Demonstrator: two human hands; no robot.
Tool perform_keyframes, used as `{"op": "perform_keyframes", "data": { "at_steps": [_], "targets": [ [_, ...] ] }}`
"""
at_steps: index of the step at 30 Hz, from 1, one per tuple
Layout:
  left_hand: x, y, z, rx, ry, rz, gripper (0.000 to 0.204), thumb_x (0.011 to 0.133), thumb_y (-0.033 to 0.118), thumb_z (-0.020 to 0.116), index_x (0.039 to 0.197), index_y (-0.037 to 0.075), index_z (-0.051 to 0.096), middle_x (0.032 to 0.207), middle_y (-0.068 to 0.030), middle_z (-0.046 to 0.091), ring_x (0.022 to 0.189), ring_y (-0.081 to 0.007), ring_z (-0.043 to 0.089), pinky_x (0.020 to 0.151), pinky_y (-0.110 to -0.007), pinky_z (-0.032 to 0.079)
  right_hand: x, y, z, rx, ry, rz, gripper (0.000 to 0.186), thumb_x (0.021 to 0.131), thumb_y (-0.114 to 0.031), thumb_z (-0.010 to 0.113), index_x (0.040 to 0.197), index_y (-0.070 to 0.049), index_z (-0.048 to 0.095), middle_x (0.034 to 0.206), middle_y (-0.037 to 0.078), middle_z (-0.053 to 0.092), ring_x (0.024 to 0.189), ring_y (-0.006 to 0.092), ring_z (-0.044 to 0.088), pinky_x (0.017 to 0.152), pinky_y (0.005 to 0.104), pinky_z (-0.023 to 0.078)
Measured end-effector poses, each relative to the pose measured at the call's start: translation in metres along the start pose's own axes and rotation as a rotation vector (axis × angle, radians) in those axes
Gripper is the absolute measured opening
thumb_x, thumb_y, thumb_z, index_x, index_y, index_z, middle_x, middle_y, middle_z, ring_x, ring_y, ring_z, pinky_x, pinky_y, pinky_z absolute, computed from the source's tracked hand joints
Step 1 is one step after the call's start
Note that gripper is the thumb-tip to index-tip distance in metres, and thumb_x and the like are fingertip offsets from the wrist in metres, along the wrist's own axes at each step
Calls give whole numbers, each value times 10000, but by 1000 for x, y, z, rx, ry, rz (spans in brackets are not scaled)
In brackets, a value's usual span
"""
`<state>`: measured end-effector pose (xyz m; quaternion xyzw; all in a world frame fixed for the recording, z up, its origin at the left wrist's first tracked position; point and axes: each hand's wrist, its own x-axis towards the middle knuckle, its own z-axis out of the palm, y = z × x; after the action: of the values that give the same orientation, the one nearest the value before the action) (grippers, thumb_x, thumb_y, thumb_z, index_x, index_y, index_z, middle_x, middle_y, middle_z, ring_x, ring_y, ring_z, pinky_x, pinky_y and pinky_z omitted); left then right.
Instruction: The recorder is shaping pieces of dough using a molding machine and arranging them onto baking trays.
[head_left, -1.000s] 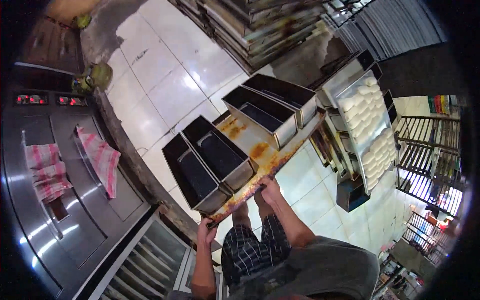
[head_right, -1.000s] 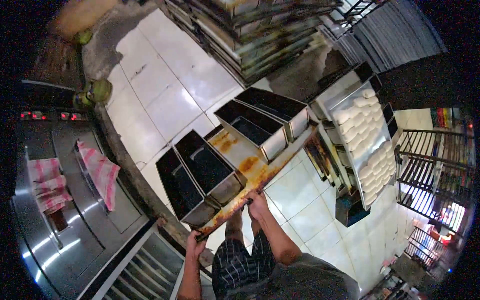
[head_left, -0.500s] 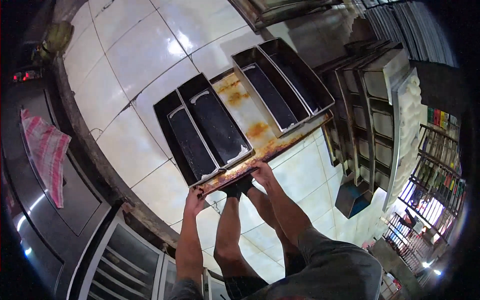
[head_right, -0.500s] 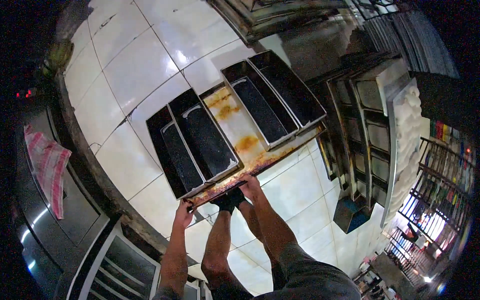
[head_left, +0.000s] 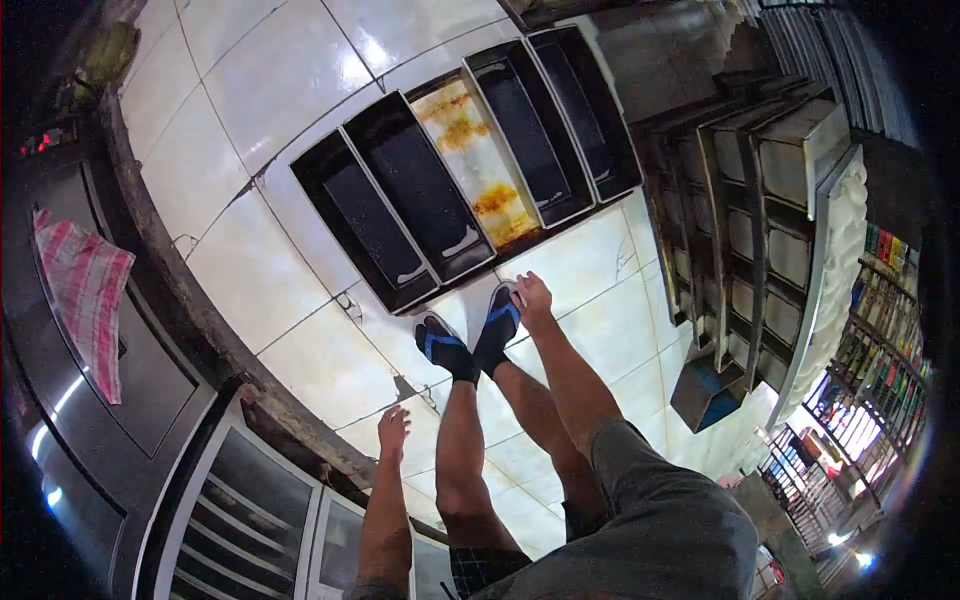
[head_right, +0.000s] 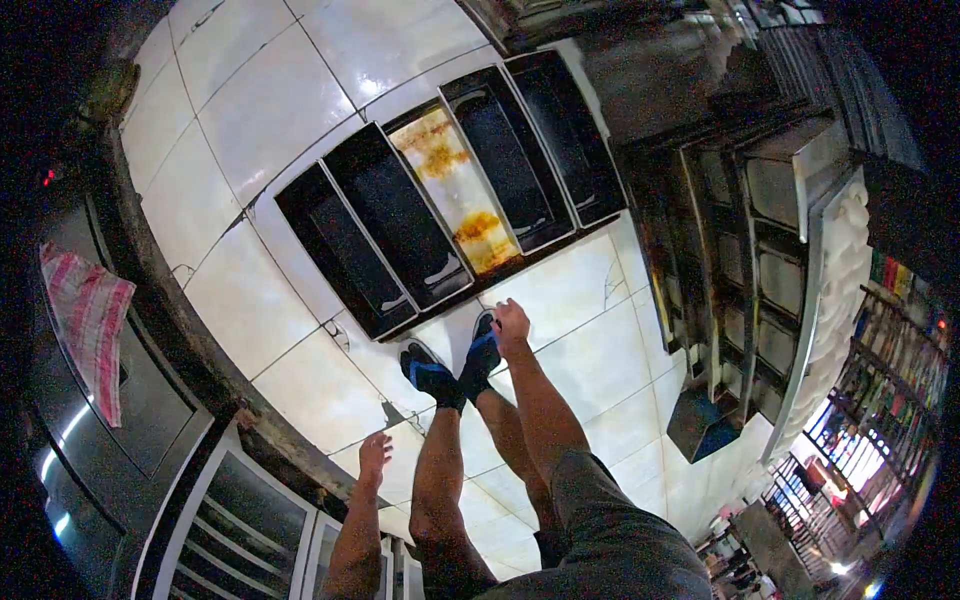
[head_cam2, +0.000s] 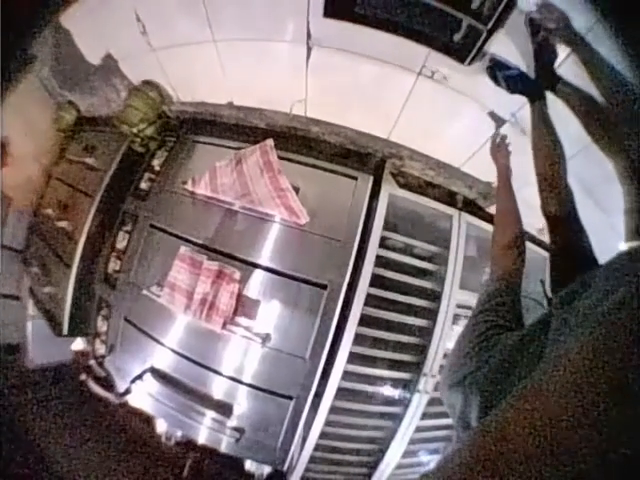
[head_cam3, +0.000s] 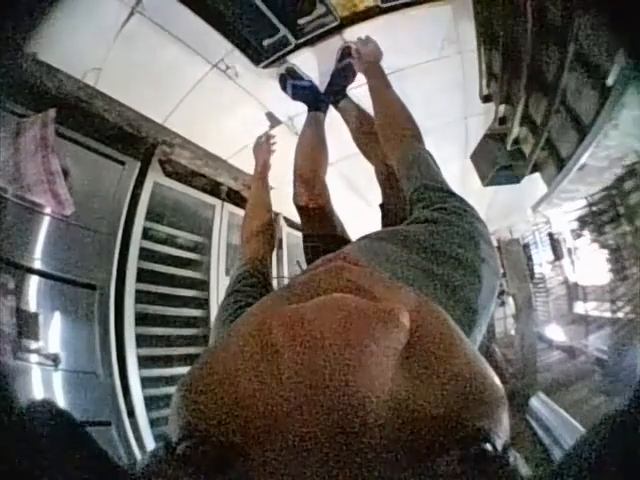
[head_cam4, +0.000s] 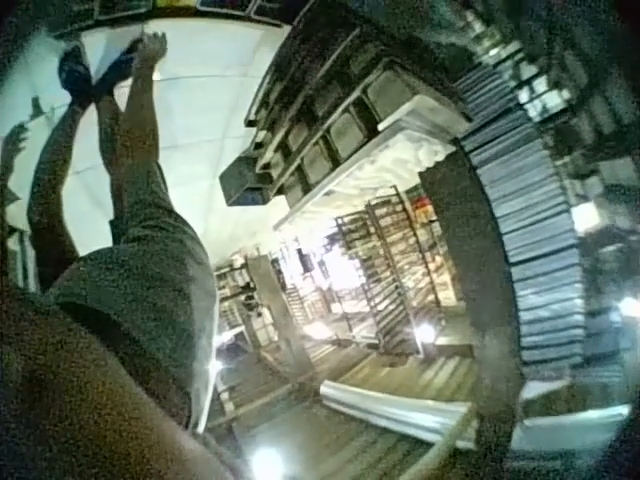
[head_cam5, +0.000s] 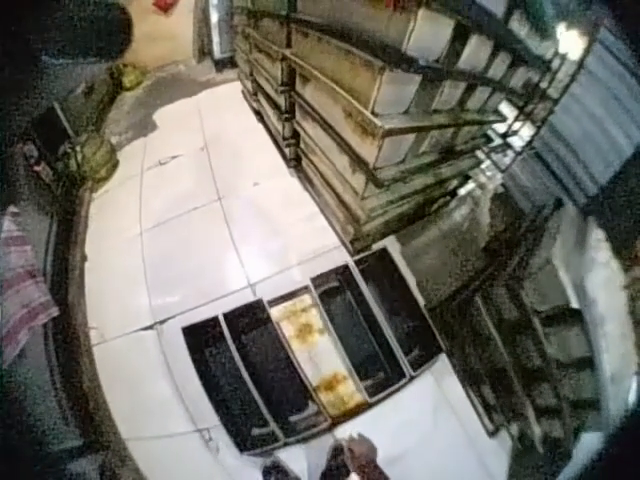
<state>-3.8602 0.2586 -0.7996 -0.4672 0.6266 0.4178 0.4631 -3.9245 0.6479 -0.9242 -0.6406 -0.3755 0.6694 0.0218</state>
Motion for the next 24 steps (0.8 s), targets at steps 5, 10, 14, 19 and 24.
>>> {"op": "perform_keyframes", "data": {
  "at_steps": [5,10,14,19,24],
  "targets": [
    [1,95,112,-108,-308,315,371,910,394,463,1097,86,553,975,-43,623,805,-136,562,657,-286,460,-9,-96,-80,-748,-364,-215,348,855,-365,537,1077,-100,571,946,45,640,852,190,604,759,359,471],
    [-24,187,211,23,-399,291,287,871,320,548,1058,105,574,956,-16,633,803,-116,584,610,-244,463,-18,-158,-70,-1246,-423,-923,392,872,-418,513,933,-42,603,817,100,635,769,256,612,694,329,491],
    [-19,234,300,-69,-361,4,500,820,499,579,1118,99,534,1071,-42,591,888,-173,574,675,-338,487,35,-206,-43,-830,-129,84,519,830,-549,519,1013,-64,544,860,42,553,757,155,554,630,353,499],
    [68,237,350,-650,-168,-123,487,826,508,548,778,24,555,682,-70,589,546,-167,558,442,-285,441,73,-202,17,-471,-67,167,478,857,-489,502,1027,-43,537,869,122,604,770,206,608,635,373,528],
    [65,223,371,-786,301,190,295,850,186,554,623,24,459,516,-93,531,423,-174,510,392,-286,393,104,-178,-8,-633,70,60,304,866,-264,515,761,21,527,567,127,566,546,230,591,456,348,464]
  ]
}}
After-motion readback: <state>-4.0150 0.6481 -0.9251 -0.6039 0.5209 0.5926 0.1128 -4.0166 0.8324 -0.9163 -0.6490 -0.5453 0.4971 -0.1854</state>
